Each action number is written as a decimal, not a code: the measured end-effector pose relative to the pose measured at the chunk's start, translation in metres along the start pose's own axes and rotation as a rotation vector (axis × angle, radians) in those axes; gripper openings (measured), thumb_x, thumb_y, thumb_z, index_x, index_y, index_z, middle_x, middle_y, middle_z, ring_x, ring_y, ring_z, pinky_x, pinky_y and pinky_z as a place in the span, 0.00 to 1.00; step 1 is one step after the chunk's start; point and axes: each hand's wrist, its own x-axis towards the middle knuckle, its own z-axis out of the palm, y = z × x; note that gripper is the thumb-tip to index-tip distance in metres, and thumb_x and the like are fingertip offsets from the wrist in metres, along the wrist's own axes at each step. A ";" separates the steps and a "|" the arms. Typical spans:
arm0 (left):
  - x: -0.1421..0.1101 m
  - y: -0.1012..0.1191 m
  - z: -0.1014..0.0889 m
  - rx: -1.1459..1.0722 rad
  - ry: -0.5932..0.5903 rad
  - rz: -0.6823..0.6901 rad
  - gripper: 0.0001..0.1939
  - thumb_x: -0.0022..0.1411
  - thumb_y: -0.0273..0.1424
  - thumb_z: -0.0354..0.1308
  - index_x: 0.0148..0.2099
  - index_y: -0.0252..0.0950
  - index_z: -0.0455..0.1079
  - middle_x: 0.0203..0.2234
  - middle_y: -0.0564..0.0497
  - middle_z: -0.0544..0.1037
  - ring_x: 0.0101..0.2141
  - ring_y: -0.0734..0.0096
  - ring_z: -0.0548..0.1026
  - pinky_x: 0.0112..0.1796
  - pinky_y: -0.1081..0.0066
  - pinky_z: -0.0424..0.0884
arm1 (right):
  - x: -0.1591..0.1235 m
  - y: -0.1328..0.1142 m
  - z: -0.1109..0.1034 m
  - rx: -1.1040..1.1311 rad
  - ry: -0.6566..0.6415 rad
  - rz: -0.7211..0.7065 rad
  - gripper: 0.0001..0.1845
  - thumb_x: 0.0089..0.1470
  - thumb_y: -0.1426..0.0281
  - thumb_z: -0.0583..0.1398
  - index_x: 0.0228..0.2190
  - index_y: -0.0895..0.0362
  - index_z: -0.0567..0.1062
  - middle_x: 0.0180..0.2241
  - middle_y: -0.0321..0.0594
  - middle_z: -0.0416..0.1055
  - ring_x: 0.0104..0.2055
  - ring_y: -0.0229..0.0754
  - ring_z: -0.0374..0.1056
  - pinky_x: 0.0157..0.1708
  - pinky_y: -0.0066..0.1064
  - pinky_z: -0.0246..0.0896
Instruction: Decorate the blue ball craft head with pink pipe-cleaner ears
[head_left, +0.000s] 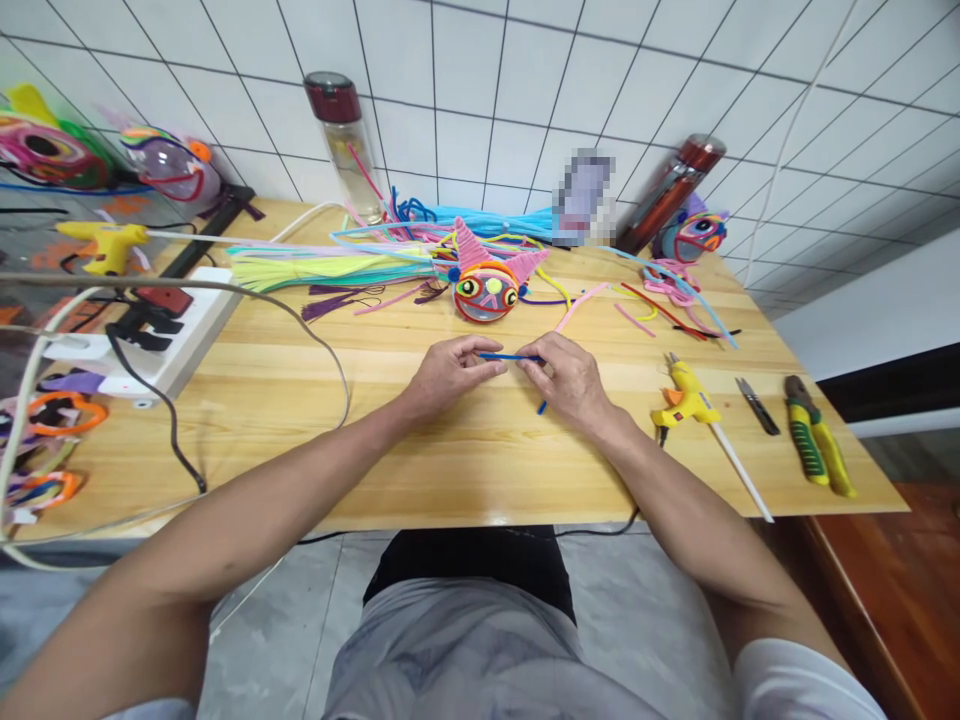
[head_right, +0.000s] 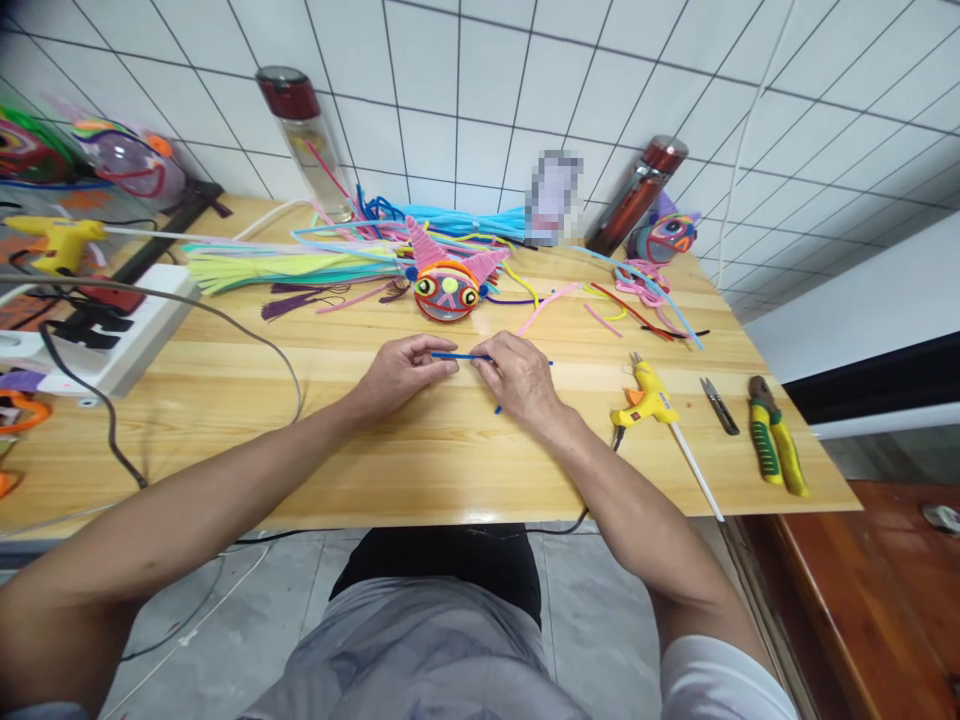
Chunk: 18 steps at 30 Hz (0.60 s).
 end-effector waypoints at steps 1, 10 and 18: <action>0.000 -0.001 0.000 0.013 -0.006 0.018 0.23 0.58 0.45 0.71 0.49 0.33 0.85 0.26 0.52 0.79 0.26 0.74 0.68 0.29 0.73 0.64 | 0.000 -0.002 0.001 -0.002 -0.005 -0.011 0.07 0.70 0.71 0.62 0.40 0.54 0.82 0.35 0.44 0.80 0.37 0.46 0.76 0.39 0.37 0.70; -0.002 -0.006 0.002 0.094 -0.031 0.156 0.17 0.63 0.45 0.69 0.41 0.35 0.84 0.32 0.48 0.85 0.32 0.67 0.78 0.34 0.71 0.72 | -0.001 -0.006 0.006 0.028 0.036 -0.044 0.08 0.70 0.69 0.61 0.39 0.54 0.81 0.34 0.43 0.80 0.36 0.46 0.75 0.38 0.36 0.69; -0.003 -0.003 0.002 0.103 -0.021 0.197 0.13 0.65 0.40 0.67 0.42 0.37 0.86 0.36 0.48 0.89 0.35 0.66 0.82 0.40 0.69 0.75 | -0.003 -0.008 0.007 0.026 -0.015 -0.021 0.08 0.70 0.67 0.62 0.40 0.53 0.82 0.36 0.44 0.81 0.39 0.47 0.76 0.41 0.38 0.70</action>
